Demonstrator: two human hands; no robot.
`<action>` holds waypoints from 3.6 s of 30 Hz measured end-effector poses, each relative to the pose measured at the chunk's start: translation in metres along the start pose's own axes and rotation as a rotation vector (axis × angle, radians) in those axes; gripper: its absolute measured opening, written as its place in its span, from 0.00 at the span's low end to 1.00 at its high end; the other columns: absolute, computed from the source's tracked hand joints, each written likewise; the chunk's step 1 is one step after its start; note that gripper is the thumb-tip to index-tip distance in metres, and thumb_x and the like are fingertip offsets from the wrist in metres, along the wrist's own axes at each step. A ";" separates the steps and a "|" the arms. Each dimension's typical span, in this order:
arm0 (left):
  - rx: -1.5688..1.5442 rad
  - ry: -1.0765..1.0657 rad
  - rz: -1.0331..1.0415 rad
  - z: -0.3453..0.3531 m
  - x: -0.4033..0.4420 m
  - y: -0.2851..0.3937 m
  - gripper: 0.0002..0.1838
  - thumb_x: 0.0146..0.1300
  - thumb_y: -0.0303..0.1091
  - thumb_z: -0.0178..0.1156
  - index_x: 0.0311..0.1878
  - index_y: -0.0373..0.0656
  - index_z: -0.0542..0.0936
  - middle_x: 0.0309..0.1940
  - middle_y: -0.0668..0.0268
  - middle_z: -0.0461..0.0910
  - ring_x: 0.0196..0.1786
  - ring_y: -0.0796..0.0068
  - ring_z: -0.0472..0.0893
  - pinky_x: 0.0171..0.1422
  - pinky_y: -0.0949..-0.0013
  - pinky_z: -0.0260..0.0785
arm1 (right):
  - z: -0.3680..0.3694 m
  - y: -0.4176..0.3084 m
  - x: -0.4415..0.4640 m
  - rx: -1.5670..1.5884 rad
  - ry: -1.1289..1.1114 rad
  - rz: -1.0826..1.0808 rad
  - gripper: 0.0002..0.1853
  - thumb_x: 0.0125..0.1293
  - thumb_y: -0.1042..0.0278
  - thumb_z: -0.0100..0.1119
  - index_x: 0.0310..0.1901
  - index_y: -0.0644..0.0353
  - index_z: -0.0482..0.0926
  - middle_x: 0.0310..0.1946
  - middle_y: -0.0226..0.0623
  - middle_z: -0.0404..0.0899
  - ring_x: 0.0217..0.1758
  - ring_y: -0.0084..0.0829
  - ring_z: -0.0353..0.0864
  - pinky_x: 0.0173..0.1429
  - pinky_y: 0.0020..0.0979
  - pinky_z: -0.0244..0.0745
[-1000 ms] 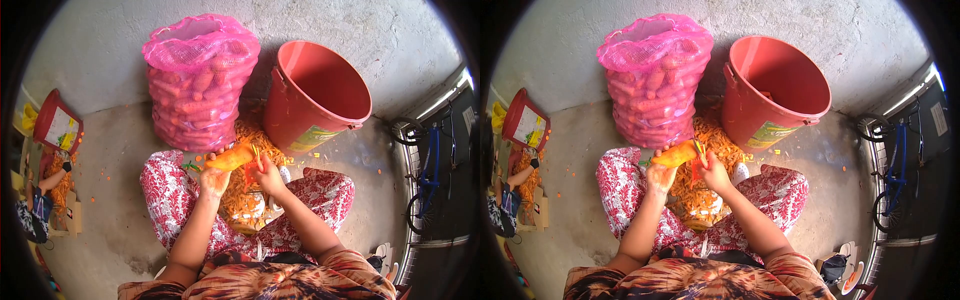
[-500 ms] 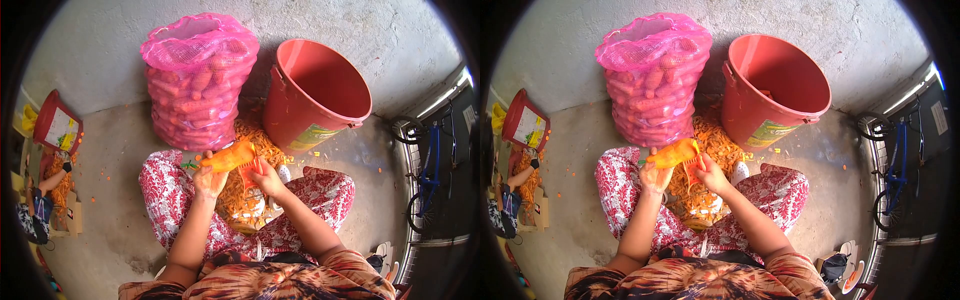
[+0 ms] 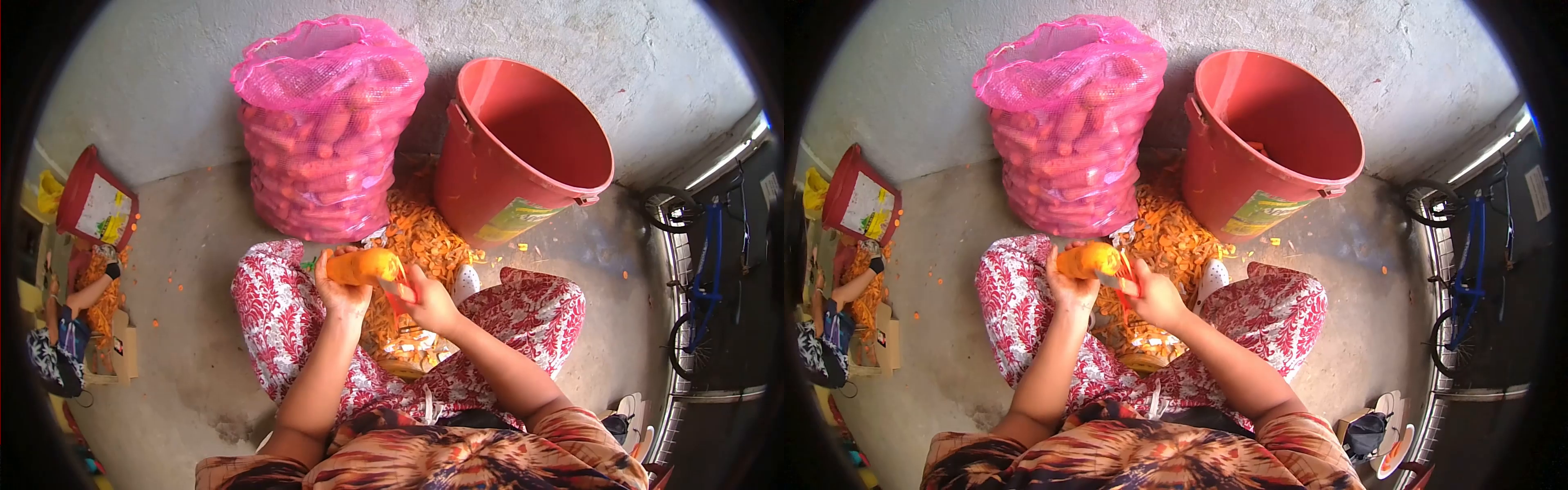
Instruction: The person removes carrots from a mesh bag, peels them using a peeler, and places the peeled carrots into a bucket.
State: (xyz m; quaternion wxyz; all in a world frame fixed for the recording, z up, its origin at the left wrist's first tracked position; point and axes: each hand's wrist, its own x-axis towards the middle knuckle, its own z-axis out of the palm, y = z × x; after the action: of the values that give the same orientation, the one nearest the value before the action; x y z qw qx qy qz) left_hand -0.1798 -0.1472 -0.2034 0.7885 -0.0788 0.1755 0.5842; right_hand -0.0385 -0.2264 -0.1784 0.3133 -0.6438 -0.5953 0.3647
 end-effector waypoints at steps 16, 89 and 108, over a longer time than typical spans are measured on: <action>0.027 0.134 0.045 -0.013 0.008 0.005 0.12 0.49 0.38 0.52 0.32 0.40 0.71 0.28 0.64 0.74 0.35 0.67 0.75 0.47 0.60 0.68 | 0.023 -0.007 0.000 0.076 0.102 0.032 0.22 0.49 0.70 0.53 0.47 0.63 0.59 0.25 0.55 0.73 0.33 0.53 0.74 0.36 0.44 0.68; -0.001 -0.220 -0.043 -0.022 0.018 0.011 0.08 0.46 0.35 0.54 0.25 0.41 0.68 0.26 0.65 0.70 0.40 0.65 0.70 0.54 0.62 0.62 | 0.031 -0.006 0.005 0.117 0.159 0.338 0.14 0.51 0.66 0.50 0.37 0.64 0.63 0.27 0.55 0.74 0.36 0.52 0.74 0.39 0.42 0.67; 0.017 -0.159 -0.064 -0.024 0.016 0.008 0.08 0.47 0.35 0.53 0.25 0.41 0.69 0.26 0.65 0.71 0.37 0.66 0.71 0.53 0.61 0.64 | 0.038 0.038 0.025 -0.118 0.243 0.119 0.19 0.48 0.66 0.54 0.39 0.61 0.59 0.21 0.53 0.73 0.28 0.53 0.74 0.32 0.47 0.68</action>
State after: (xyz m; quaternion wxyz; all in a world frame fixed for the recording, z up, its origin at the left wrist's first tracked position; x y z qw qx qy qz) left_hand -0.1879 -0.1379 -0.2309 0.8187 -0.0312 0.1148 0.5617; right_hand -0.0496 -0.2064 -0.2330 0.3223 -0.7347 -0.5343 0.2663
